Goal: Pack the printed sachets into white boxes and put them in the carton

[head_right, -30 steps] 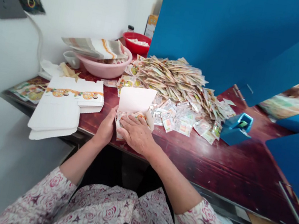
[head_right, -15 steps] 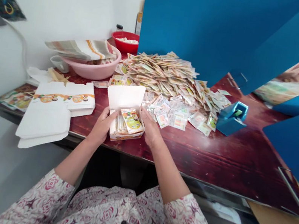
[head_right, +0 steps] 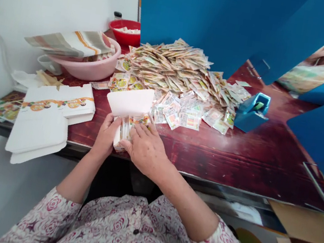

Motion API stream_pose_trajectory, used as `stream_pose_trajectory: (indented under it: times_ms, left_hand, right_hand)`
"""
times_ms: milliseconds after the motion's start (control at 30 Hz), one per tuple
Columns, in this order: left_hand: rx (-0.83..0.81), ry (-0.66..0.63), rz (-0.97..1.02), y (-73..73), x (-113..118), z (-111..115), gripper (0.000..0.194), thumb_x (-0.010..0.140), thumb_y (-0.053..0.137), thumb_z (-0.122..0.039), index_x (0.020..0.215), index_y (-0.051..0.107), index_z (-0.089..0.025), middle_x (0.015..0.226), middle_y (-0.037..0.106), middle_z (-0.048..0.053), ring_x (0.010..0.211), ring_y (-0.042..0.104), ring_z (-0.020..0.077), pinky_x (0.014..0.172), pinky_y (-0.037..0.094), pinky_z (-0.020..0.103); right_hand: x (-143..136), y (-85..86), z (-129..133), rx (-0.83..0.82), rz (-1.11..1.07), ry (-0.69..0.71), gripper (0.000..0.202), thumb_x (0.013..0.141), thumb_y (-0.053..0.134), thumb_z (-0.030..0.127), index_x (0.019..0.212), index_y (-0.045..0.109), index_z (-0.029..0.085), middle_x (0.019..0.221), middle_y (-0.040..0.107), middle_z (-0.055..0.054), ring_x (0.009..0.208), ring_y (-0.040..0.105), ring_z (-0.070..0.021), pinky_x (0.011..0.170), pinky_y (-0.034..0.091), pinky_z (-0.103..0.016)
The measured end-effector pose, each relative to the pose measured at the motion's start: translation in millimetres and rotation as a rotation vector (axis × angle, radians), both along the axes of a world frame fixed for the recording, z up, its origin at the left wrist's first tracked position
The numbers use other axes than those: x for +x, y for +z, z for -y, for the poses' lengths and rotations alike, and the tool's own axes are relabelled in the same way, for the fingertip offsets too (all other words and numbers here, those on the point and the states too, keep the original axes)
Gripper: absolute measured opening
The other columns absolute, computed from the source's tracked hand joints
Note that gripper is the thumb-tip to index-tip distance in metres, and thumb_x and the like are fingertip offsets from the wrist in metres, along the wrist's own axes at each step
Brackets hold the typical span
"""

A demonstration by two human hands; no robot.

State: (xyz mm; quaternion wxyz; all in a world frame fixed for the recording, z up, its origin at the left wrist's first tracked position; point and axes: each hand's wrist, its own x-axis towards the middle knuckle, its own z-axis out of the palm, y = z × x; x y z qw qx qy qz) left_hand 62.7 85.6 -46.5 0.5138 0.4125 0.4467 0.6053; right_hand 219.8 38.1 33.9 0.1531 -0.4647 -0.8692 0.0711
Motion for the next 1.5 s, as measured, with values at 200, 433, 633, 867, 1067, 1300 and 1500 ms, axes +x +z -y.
stream_pose_trajectory:
  times_ms: [200,433,633,867,1067,1300,1500]
  left_hand:
    - [0.007,0.0,0.044,-1.0,1.7,-1.2,0.03,0.088,0.064,-0.039,0.113,0.058,-0.023,0.106,0.07,0.002,0.094,0.068,0.0181,0.086,0.055,0.031]
    - [0.054,0.022,-0.04,1.6,-3.2,3.6,0.03,0.096,0.053,-0.041,0.118,0.063,-0.023,0.118,0.069,0.004,0.112,0.064,0.0199,0.102,0.049,0.034]
    - [0.001,-0.017,0.173,2.4,0.5,7.2,0.038,0.089,0.062,-0.041,0.123,0.059,-0.025,0.119,0.07,0.003,0.109,0.067,0.0212,0.095,0.053,0.034]
    - [-0.049,0.055,0.19,8.4,6.0,1.0,0.028,0.078,0.068,-0.036,0.1,0.062,-0.021,0.084,0.069,-0.002,0.074,0.065,0.0148,0.068,0.053,0.026]
    - [0.02,0.154,0.103,8.3,6.2,-1.0,0.016,0.075,0.069,-0.029,0.088,0.067,-0.02,0.085,0.068,-0.001,0.074,0.062,0.0125,0.069,0.05,0.023]
    - [0.199,0.165,-0.053,4.6,1.1,-4.9,0.007,0.076,0.066,-0.022,0.081,0.071,-0.019,0.102,0.069,0.004,0.1,0.063,0.018,0.095,0.049,0.032]
    - [0.25,0.153,-0.059,4.6,0.0,-6.0,0.004,0.078,0.066,-0.019,0.081,0.068,-0.019,0.1,0.069,0.003,0.098,0.064,0.017,0.093,0.049,0.031]
  right_hand:
    - [-13.4,-6.5,-8.7,0.037,0.139,-0.134,0.053,0.103,0.041,0.041,0.134,0.06,0.002,0.138,0.06,-0.024,0.132,0.054,-0.0347,0.115,0.04,-0.05]
    - [-31.9,-23.2,-14.2,0.002,0.021,-0.205,0.068,0.102,0.04,0.053,0.143,0.049,-0.001,0.144,0.053,-0.027,0.137,0.049,-0.0389,0.113,0.043,-0.054]
    - [17.0,-9.6,-21.9,0.021,-0.447,-0.139,0.05,0.102,0.038,0.046,0.135,0.061,0.016,0.137,0.063,-0.013,0.132,0.056,-0.0267,0.117,0.04,-0.048]
    - [22.6,-46.8,-69.6,-0.59,-1.307,-0.404,0.046,0.08,0.068,0.058,0.109,0.07,0.023,0.106,0.077,-0.006,0.104,0.072,-0.0279,0.095,0.057,-0.047]
    - [13.9,-48.3,-63.2,-0.831,-1.525,-0.31,0.048,0.067,0.084,0.05,0.104,0.07,0.022,0.089,0.076,-0.002,0.079,0.072,-0.0207,0.077,0.059,-0.035]
    - [7.7,-51.4,-67.2,-0.83,-1.677,-0.363,0.05,0.065,0.084,0.04,0.11,0.069,0.026,0.088,0.075,0.002,0.086,0.072,-0.0217,0.08,0.058,-0.035]
    - [14.1,-56.5,-68.1,-0.941,-1.739,-0.268,0.042,0.071,0.08,0.047,0.104,0.071,0.023,0.097,0.077,-0.003,0.101,0.07,-0.0253,0.091,0.057,-0.038]
